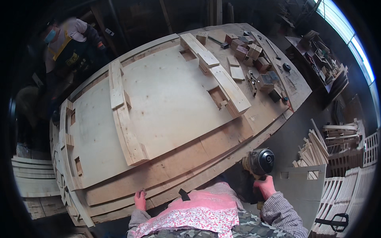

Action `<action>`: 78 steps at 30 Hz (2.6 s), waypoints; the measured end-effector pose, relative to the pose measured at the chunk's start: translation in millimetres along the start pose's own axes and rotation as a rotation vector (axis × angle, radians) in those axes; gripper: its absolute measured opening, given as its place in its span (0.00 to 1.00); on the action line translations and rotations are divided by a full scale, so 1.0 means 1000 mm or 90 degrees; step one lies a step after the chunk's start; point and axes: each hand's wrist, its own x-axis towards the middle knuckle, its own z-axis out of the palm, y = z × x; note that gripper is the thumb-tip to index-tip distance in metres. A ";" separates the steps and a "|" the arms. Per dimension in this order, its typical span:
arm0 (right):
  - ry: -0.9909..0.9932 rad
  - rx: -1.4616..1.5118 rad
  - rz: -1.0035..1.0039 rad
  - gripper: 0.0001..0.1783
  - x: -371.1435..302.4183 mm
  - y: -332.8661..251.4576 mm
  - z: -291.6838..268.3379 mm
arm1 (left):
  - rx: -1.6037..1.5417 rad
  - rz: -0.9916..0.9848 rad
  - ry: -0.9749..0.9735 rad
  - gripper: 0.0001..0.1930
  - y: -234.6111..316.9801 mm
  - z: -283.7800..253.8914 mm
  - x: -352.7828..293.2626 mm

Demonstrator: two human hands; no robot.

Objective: The person positions a large plywood panel on a workbench and uses a pneumatic nail gun to attach wooden strips and small blocks to its surface. The person repeatedly aligns and fastens pieces while a coworker works nearby.

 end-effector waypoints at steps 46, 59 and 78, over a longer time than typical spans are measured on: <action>0.340 -0.354 -0.387 0.34 0.327 -0.042 -0.031 | 0.049 -0.240 0.201 0.20 0.011 0.199 -0.104; 0.210 -0.230 -0.611 0.33 0.250 -0.100 0.062 | 0.011 -0.277 0.406 0.15 -0.077 0.145 -0.075; 0.268 -0.241 -0.551 0.37 0.263 -0.109 0.036 | 0.196 0.070 0.605 0.27 0.044 0.162 -0.039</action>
